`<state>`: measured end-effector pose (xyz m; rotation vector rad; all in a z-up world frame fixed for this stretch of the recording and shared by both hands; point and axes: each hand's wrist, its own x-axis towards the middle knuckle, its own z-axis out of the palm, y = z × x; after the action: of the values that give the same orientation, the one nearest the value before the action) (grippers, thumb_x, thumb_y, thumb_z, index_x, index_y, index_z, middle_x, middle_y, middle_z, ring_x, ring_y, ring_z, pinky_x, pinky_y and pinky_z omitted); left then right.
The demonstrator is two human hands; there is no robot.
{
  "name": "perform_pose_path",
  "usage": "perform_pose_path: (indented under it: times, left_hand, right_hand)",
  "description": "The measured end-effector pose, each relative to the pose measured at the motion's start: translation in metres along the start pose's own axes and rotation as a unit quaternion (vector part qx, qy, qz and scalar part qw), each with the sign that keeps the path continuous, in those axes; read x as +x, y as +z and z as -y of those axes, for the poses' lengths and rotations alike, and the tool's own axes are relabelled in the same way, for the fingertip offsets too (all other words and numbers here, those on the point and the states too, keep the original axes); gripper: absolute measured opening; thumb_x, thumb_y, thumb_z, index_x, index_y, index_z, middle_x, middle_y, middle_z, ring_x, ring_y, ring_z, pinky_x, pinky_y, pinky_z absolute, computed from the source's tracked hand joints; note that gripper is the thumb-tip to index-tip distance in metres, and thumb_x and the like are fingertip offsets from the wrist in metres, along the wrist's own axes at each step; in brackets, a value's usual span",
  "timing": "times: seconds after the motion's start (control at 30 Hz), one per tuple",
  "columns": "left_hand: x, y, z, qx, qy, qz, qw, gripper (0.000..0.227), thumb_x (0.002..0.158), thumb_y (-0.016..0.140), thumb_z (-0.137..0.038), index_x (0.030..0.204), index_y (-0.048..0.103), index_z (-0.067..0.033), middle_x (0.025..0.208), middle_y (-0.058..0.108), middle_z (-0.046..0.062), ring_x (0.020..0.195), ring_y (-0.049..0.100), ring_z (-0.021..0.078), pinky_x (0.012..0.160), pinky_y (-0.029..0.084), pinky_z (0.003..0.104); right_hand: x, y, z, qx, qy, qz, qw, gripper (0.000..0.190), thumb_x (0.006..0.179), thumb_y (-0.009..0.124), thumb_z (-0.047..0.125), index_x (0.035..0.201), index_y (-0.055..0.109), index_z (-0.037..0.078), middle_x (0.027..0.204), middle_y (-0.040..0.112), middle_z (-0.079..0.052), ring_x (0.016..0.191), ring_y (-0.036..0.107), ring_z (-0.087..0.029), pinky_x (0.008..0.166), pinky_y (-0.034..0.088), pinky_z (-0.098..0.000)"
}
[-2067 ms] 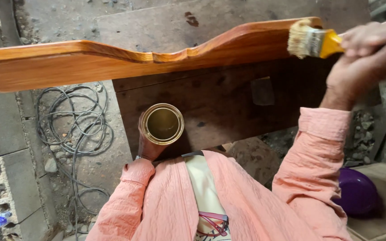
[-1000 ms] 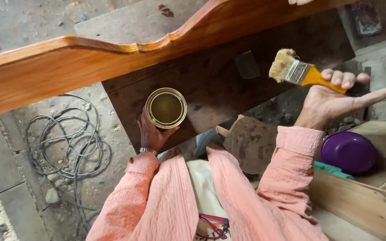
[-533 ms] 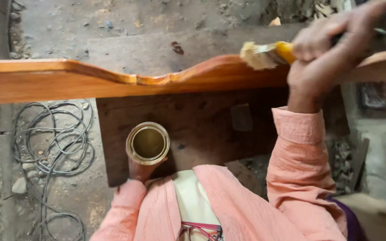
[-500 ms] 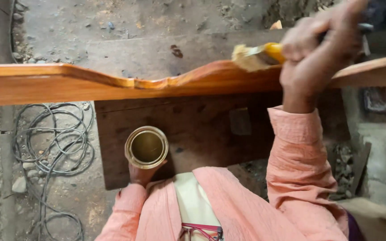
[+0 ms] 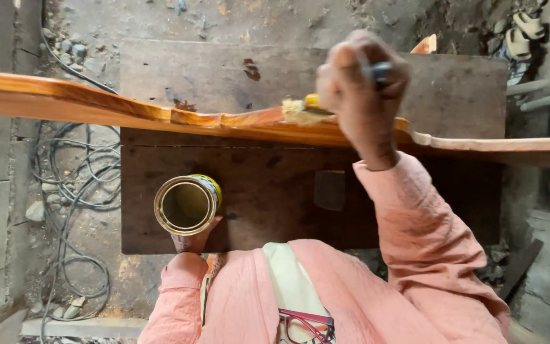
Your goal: The person applies a clear finish to a curved wooden piece using a paintbrush. They hold the wood with their left hand and brush with their right, dipping the brush into a can of varnish as needed.
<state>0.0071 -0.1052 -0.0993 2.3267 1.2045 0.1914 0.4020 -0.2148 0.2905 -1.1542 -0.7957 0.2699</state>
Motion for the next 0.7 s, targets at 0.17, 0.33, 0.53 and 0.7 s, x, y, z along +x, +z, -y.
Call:
perform_pose_path:
  times: [0.17, 0.33, 0.53, 0.7]
  left_hand:
    - [0.009, -0.010, -0.015, -0.054, -0.020, 0.006, 0.998, 0.130, 0.056, 0.087, -0.063, 0.160, 0.033, -0.0067, 0.164, 0.035, 0.020, 0.153, 0.028, 0.0347, 0.129, 0.011, 0.045]
    - [0.005, -0.020, -0.024, -0.072, -0.023, -0.004, 0.997, 0.133, 0.051, 0.091, -0.062, 0.158, 0.034, -0.0053, 0.159, 0.042, 0.020, 0.148, 0.036, 0.0346, 0.125, 0.024, 0.044]
    - [0.003, -0.024, -0.023, -0.059, 0.047, -0.013, 0.997, 0.136, 0.056, 0.088, -0.064, 0.159, 0.029, 0.0001, 0.163, 0.031, 0.028, 0.152, 0.027, 0.0402, 0.129, 0.016, 0.047]
    - [0.016, -0.038, -0.044, -0.135, 0.028, -0.061, 0.989, 0.125, 0.050, 0.096, -0.055, 0.149, 0.046, 0.0007, 0.151, 0.049, 0.024, 0.142, 0.044, 0.0384, 0.123, 0.029, 0.047]
  right_hand:
    - [-0.020, -0.074, 0.021, 0.000, 0.050, -0.130, 0.990, 0.053, 0.101, 0.072, 0.044, 0.075, 0.033, 0.018, 0.056, 0.026, 0.002, 0.044, 0.022, -0.007, 0.042, 0.015, -0.0270]
    - [-0.039, -0.118, 0.052, -0.144, -0.013, -0.233, 0.962, 0.059, 0.100, 0.068, 0.056, 0.072, 0.038, 0.014, 0.052, 0.021, 0.002, 0.041, 0.019, -0.009, 0.043, 0.016, -0.0293]
    - [-0.019, -0.063, 0.032, -0.081, -0.071, -0.320, 0.941, 0.047, 0.088, 0.072, 0.044, 0.068, 0.039, 0.017, 0.053, 0.027, 0.004, 0.043, 0.023, -0.008, 0.040, 0.018, -0.0290]
    - [0.000, 0.025, 0.006, -0.055, -0.096, -0.224, 0.968, 0.054, 0.092, 0.069, 0.050, 0.063, 0.038, 0.017, 0.049, 0.035, 0.002, 0.039, 0.031, -0.011, 0.040, 0.021, -0.0311]
